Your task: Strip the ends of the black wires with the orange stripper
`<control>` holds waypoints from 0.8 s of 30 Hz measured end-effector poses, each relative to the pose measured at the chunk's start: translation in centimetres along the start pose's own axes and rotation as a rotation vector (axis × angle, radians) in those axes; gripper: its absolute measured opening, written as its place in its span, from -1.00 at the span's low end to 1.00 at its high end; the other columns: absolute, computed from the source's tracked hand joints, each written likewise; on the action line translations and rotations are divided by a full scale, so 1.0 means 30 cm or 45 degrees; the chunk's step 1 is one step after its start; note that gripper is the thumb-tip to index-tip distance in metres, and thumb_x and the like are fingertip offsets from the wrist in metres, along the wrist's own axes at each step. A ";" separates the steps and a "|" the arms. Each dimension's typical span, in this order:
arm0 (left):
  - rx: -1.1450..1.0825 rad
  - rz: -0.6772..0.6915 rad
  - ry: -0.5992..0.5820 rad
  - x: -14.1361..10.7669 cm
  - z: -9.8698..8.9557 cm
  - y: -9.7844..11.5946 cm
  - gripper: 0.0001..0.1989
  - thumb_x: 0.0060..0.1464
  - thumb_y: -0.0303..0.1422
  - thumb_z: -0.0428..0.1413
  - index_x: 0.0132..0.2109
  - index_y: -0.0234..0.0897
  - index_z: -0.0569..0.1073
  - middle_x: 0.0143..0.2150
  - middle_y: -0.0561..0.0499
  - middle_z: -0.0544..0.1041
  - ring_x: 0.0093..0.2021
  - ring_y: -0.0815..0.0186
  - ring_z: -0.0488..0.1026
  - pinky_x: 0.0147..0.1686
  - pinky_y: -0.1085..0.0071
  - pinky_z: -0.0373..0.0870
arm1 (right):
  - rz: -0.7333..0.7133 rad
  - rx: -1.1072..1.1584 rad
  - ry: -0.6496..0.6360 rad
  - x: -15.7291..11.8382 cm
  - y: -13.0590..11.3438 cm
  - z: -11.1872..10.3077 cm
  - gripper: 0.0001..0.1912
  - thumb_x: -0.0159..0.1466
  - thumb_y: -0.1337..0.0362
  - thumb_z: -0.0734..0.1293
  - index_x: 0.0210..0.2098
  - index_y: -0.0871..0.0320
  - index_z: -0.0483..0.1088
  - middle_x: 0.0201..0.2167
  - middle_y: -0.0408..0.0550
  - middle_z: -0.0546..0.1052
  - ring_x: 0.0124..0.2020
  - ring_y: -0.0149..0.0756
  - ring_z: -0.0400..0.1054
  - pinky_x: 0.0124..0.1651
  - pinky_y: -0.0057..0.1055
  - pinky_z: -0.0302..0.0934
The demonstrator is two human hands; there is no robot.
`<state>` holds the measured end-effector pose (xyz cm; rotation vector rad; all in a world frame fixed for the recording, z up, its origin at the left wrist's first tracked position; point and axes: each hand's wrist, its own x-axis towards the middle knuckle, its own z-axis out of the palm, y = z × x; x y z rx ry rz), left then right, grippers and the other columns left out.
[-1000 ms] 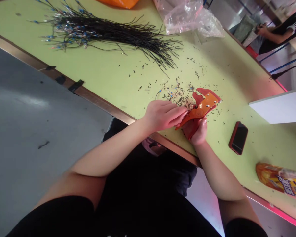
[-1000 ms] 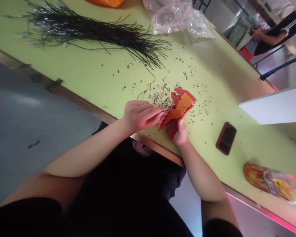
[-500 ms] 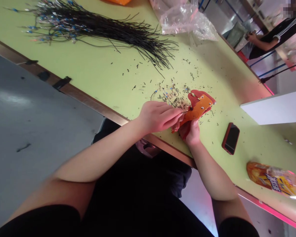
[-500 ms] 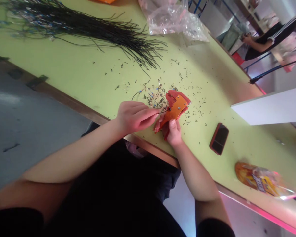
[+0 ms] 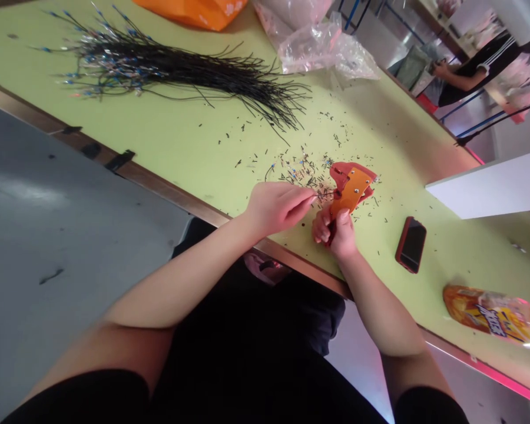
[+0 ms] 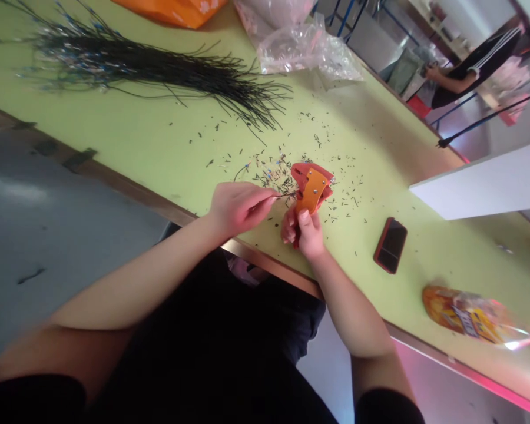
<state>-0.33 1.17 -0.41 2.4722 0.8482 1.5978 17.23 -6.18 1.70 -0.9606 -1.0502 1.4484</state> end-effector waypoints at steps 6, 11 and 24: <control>-0.057 -0.145 -0.187 0.018 -0.023 0.004 -0.55 0.52 -0.21 -0.10 -0.27 -0.17 0.58 -0.53 0.05 0.55 -0.52 0.37 0.47 -0.46 0.41 0.25 | 0.039 0.034 -0.019 -0.004 0.005 -0.002 -0.20 0.07 -0.62 0.37 -0.38 0.03 0.37 -0.62 -0.21 0.39 -0.64 -0.29 0.24 -0.50 -0.25 0.37; -0.066 -0.139 -0.214 0.017 -0.022 0.004 -0.53 0.52 -0.17 -0.10 -0.27 -0.18 0.59 -0.53 0.04 0.55 -0.51 0.36 0.49 -0.46 0.41 0.27 | 0.054 0.025 0.032 0.000 0.014 -0.018 -0.14 0.09 -0.69 0.24 -0.35 0.02 0.44 -0.56 -0.11 0.46 -0.58 -0.17 0.36 -0.47 -0.17 0.42; 0.078 0.314 -0.022 -0.006 0.008 0.001 -0.73 0.47 -0.31 0.01 -0.20 -0.15 0.56 -0.56 0.12 0.53 -0.57 0.41 0.44 -0.53 0.44 0.21 | 0.011 -0.062 0.164 -0.008 0.019 -0.007 -0.15 0.15 -0.68 0.18 -0.46 0.03 0.34 -0.73 -0.21 0.30 -0.77 -0.34 0.13 -0.70 -0.33 0.17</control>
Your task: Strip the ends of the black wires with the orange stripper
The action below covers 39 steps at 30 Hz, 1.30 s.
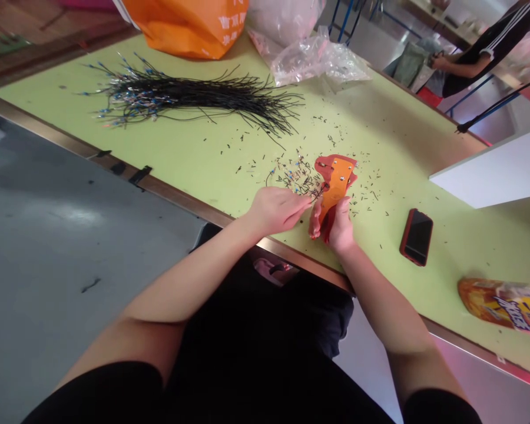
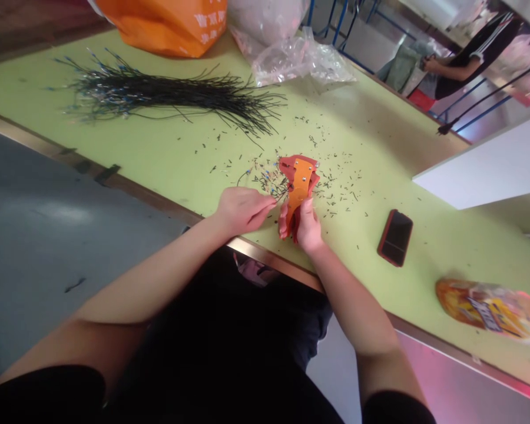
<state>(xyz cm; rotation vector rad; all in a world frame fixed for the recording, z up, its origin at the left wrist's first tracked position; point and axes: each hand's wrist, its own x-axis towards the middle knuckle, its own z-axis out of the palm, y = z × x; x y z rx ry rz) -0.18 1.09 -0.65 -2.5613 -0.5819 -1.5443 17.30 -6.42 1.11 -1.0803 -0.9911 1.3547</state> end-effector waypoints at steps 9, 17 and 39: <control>-0.107 0.100 0.176 0.018 -0.004 0.007 -0.89 0.40 -0.44 0.09 -0.15 -0.19 0.49 -0.53 0.16 0.55 -0.59 0.43 0.40 -0.52 0.46 0.19 | -0.017 0.101 -0.151 0.005 -0.005 0.002 -0.15 0.14 -0.66 0.24 -0.39 0.04 0.45 -0.61 -0.13 0.40 -0.57 -0.17 0.42 -0.51 -0.22 0.44; -0.186 -0.347 0.071 -0.006 -0.019 -0.010 -0.59 0.52 -0.26 -0.05 -0.27 -0.23 0.57 -0.50 0.05 0.59 -0.52 0.41 0.50 -0.46 0.46 0.33 | 0.056 0.182 -0.296 -0.015 -0.021 0.000 -0.11 0.12 -0.67 0.23 -0.20 0.04 0.52 -0.40 0.02 0.53 -0.24 0.03 0.56 -0.26 -0.07 0.55; 0.005 -0.139 0.282 0.005 0.000 -0.008 -0.82 0.44 -0.38 0.11 -0.15 -0.23 0.60 -0.48 0.11 0.60 -0.53 0.43 0.47 -0.50 0.45 0.21 | 0.108 0.245 -0.265 -0.026 -0.053 -0.011 0.00 0.08 -0.71 0.18 -0.08 0.06 0.49 -0.39 0.04 0.56 -0.25 0.04 0.61 -0.30 -0.07 0.57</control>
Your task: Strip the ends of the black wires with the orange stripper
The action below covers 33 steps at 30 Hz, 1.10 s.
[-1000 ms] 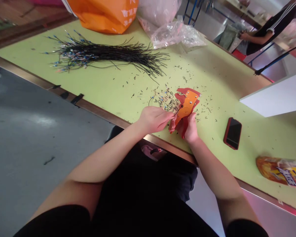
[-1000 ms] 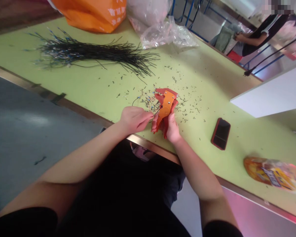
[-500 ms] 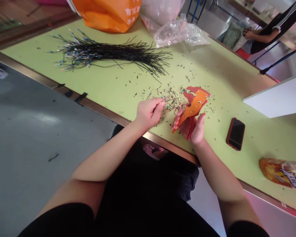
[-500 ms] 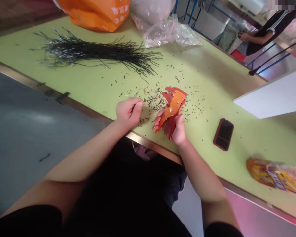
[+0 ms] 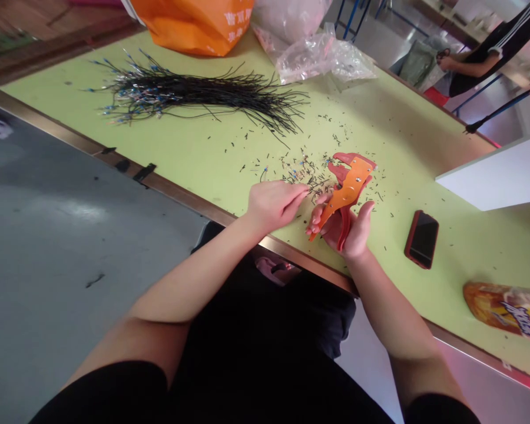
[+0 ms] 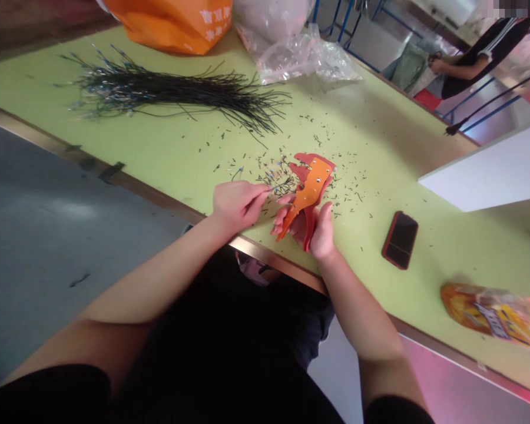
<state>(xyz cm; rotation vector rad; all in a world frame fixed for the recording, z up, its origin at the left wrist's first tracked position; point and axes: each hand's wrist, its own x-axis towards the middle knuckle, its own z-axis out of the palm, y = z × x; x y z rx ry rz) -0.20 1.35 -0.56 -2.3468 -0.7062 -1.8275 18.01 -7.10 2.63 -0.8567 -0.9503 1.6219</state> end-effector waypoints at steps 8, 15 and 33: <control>0.032 0.064 0.000 -0.018 0.021 -0.005 -0.77 0.48 -0.32 0.05 -0.14 -0.14 0.59 -0.56 0.17 0.50 -0.59 0.43 0.41 -0.51 0.45 0.21 | 0.080 -0.040 -0.002 -0.002 0.007 0.004 0.10 0.03 -0.75 0.13 -0.02 0.08 0.51 -0.30 0.10 0.60 -0.12 0.14 0.62 -0.26 -0.02 0.57; -0.003 0.015 -0.080 -0.023 0.018 -0.009 -0.66 0.53 -0.25 -0.02 -0.17 -0.15 0.60 -0.58 0.14 0.47 -0.57 0.43 0.41 -0.49 0.46 0.25 | 0.072 -0.036 -0.038 0.001 -0.001 -0.001 0.12 0.01 -0.76 0.14 0.02 0.08 0.50 -0.30 0.11 0.60 -0.18 0.13 0.62 -0.31 -0.03 0.55; -0.003 -0.176 -0.306 -0.012 -0.012 -0.003 -0.52 0.54 -0.15 -0.09 -0.17 -0.18 0.68 -0.50 0.02 0.60 -0.45 0.34 0.56 -0.43 0.42 0.32 | -0.031 -0.020 -0.245 -0.008 0.000 -0.026 -0.31 0.21 -0.15 0.60 0.19 0.05 0.46 -0.15 -0.04 0.51 -0.24 -0.23 0.44 -0.06 -0.16 0.51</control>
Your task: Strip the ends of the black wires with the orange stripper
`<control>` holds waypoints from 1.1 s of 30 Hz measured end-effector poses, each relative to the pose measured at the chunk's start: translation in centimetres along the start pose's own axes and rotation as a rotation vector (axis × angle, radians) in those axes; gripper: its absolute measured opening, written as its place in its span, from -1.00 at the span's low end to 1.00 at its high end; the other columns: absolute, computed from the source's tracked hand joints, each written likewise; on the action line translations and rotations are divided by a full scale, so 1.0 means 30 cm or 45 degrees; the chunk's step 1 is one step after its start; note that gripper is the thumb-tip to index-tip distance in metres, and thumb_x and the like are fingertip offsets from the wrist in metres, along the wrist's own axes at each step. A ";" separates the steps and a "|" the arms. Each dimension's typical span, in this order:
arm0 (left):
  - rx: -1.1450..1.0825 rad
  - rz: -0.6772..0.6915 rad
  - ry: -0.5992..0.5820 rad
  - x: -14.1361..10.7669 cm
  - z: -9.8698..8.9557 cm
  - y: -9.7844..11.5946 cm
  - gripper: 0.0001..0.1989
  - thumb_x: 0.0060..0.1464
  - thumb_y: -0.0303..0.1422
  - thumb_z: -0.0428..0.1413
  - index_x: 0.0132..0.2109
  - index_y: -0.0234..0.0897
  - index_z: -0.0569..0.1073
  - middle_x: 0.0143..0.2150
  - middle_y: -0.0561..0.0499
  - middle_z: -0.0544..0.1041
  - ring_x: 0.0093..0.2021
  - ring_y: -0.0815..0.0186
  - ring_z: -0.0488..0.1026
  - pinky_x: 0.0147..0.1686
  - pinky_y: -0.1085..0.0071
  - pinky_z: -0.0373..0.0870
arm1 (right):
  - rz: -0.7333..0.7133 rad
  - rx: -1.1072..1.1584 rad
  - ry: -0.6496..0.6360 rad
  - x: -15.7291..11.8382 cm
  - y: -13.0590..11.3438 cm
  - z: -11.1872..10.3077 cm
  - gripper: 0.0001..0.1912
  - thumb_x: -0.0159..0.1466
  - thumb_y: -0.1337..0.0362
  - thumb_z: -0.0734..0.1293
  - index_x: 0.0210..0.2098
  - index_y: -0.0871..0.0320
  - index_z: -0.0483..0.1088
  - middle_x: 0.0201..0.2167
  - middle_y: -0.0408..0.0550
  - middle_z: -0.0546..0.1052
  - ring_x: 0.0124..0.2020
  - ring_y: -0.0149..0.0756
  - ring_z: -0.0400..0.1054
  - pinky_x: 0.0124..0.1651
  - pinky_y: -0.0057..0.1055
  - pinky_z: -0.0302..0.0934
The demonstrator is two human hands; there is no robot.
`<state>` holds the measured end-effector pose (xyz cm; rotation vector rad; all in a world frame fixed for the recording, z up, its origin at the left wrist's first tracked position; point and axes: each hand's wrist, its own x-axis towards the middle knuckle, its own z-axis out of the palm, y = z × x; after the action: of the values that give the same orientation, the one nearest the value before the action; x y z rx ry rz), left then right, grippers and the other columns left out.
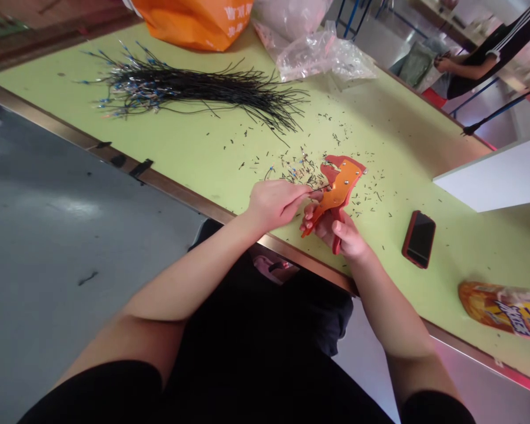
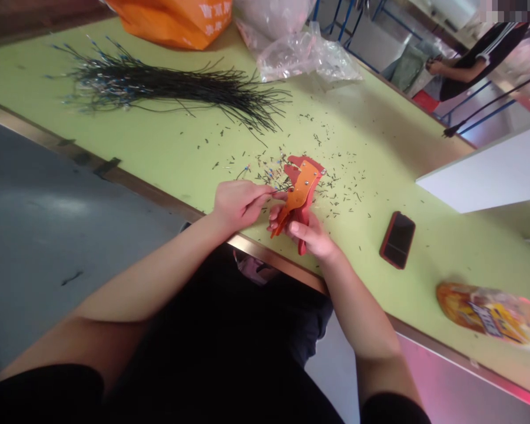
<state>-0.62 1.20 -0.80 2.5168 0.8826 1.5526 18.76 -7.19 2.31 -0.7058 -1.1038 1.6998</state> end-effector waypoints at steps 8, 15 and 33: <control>-0.037 0.101 0.149 0.006 0.005 0.003 -0.67 0.51 -0.28 0.02 -0.17 -0.17 0.65 -0.49 0.09 0.60 -0.49 0.41 0.53 -0.47 0.45 0.24 | 0.025 0.003 0.138 -0.001 -0.016 0.005 -0.30 0.14 -0.27 0.59 0.07 0.05 0.50 -0.26 -0.08 0.51 -0.34 -0.22 0.43 -0.11 -0.13 0.53; -0.059 0.104 0.061 0.010 0.000 0.007 -0.66 0.51 -0.30 0.00 -0.21 -0.14 0.61 -0.52 0.11 0.57 -0.49 0.40 0.53 -0.45 0.45 0.27 | 0.028 0.096 0.025 0.011 -0.020 0.016 -0.33 0.19 -0.35 0.52 0.00 0.04 0.48 -0.34 -0.12 0.48 -0.40 -0.24 0.38 -0.17 -0.10 0.54; -0.116 0.216 0.089 -0.011 0.015 -0.017 -0.72 0.37 -0.46 -0.02 -0.10 -0.09 0.57 -0.51 0.16 0.55 -0.54 0.40 0.49 -0.46 0.46 0.32 | 0.077 0.039 0.067 0.002 -0.015 0.006 -0.33 0.15 -0.39 0.54 -0.22 0.05 0.38 -0.53 -0.25 0.40 -0.54 -0.33 0.32 -0.36 -0.30 0.47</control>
<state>-0.57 1.56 -1.47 2.5456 0.6029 1.6959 18.77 -7.12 2.79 -0.7672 -1.0275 1.7355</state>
